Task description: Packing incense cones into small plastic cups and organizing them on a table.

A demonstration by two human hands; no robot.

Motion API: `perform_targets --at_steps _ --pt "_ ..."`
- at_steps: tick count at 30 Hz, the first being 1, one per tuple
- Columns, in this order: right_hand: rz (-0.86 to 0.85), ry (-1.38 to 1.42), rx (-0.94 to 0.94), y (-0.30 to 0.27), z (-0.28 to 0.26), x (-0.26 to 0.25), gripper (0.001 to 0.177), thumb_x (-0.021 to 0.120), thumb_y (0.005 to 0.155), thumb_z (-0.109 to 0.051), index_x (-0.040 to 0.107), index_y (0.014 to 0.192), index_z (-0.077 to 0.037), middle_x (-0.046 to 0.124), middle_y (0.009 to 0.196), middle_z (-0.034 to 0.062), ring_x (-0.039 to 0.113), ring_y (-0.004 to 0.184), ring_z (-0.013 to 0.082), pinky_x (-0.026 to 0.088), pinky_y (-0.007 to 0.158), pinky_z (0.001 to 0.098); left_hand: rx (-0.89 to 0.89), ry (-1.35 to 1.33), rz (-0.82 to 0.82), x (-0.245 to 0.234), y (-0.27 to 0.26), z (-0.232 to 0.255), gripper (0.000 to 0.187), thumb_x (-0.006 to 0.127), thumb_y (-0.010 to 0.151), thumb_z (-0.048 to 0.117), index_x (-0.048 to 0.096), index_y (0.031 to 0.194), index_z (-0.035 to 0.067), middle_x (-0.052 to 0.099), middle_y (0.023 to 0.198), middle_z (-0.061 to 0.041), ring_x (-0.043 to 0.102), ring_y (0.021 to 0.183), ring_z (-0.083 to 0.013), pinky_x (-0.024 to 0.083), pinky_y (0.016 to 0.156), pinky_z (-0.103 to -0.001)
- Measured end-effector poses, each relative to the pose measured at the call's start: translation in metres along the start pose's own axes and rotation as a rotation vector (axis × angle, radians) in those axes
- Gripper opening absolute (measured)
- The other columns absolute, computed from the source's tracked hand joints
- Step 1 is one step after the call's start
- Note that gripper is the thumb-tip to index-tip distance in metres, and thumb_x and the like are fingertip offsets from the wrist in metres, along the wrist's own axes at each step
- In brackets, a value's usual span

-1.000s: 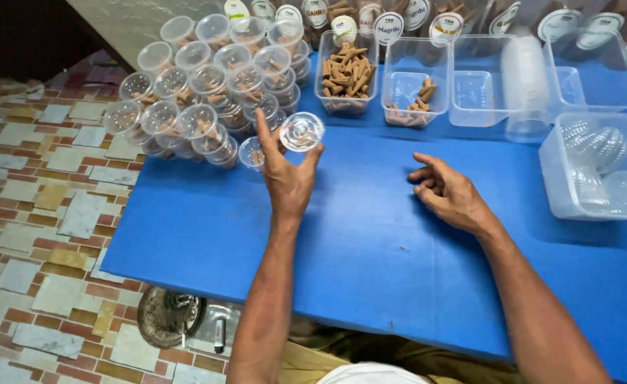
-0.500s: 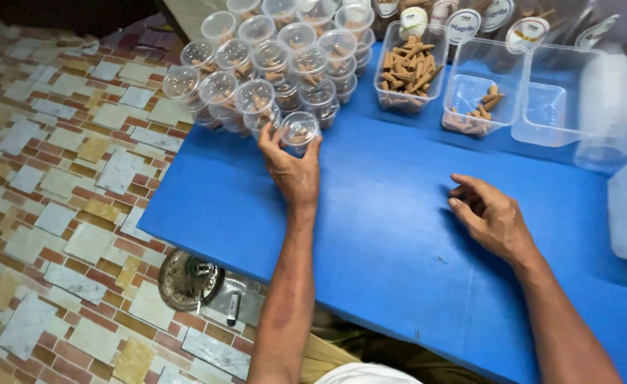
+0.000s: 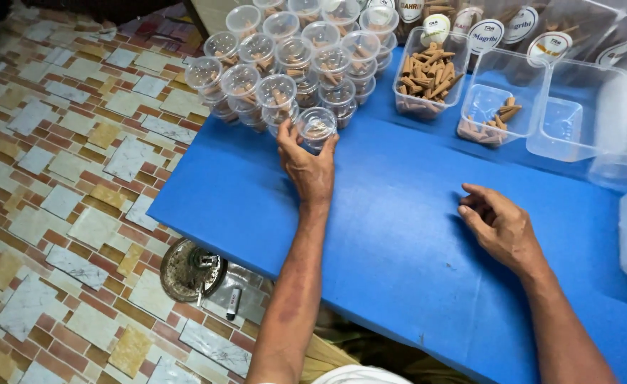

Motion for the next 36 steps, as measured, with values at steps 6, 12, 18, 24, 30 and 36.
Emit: perform_targets --at_steps 6,12,18,24,30,36 --pt "0.007 -0.004 -0.015 0.000 -0.002 -0.001 0.044 0.070 0.094 -0.015 0.067 0.137 -0.008 0.075 0.110 0.0075 0.064 0.078 0.0130 0.051 0.072 0.0263 -0.079 0.036 -0.004 0.004 -0.005 -0.011 0.099 0.098 0.068 0.020 0.036 0.144 0.013 0.071 0.128 -0.019 0.067 0.109 -0.0360 0.047 0.099 -0.051" --pt "-0.004 -0.042 -0.040 0.000 -0.012 -0.003 0.043 0.070 0.094 -0.017 0.066 0.136 -0.007 0.075 0.111 0.0087 0.066 0.081 0.0154 0.053 0.072 0.0276 -0.133 0.114 -0.018 0.007 -0.007 -0.016 0.098 0.097 0.070 0.026 0.034 0.144 0.017 0.074 0.127 -0.012 0.062 0.122 -0.0380 0.039 0.100 -0.058" --pt "0.000 -0.021 -0.053 0.000 -0.011 -0.003 0.043 0.070 0.094 -0.016 0.066 0.136 -0.006 0.074 0.111 0.0097 0.066 0.084 0.0160 0.053 0.073 0.0275 -0.112 0.153 -0.018 0.009 -0.007 -0.016 0.109 0.098 0.070 0.027 0.028 0.152 0.016 0.074 0.129 -0.009 0.062 0.121 -0.0372 0.041 0.100 -0.058" --pt "0.015 -0.022 -0.049 0.000 -0.005 -0.002 0.043 0.071 0.094 -0.016 0.067 0.135 -0.007 0.074 0.109 0.0086 0.065 0.079 0.0147 0.052 0.071 0.0274 -0.100 0.164 -0.003 0.006 -0.006 -0.014 0.121 0.100 0.067 0.025 0.023 0.159 0.016 0.076 0.125 -0.005 0.065 0.113 -0.0332 0.043 0.097 -0.056" --pt "0.011 -0.031 -0.056 0.000 -0.007 -0.003 0.043 0.070 0.094 -0.016 0.067 0.135 -0.006 0.075 0.110 0.0094 0.066 0.080 0.0157 0.053 0.072 0.0280 -0.079 0.173 0.035 0.002 -0.008 -0.012 0.126 0.103 0.062 0.025 0.025 0.160 0.014 0.065 0.130 -0.006 0.062 0.115 -0.0324 0.046 0.093 -0.053" --pt "0.110 0.065 -0.021 0.000 -0.012 -0.010 0.034 0.077 0.092 -0.006 0.073 0.126 -0.003 0.077 0.100 0.0201 0.072 0.073 0.0304 0.055 0.055 0.0362 0.119 0.160 0.217 -0.009 -0.014 0.014 0.117 0.102 0.054 0.043 0.043 0.151 0.011 0.055 0.113 -0.003 0.058 0.106 -0.0296 0.045 0.094 -0.049"
Point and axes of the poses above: each hand's wrist, its own y-axis towards the middle knuckle, its own x-axis out of the palm, z = x × y, the point moved 10 cm from there along y, towards the middle knuckle
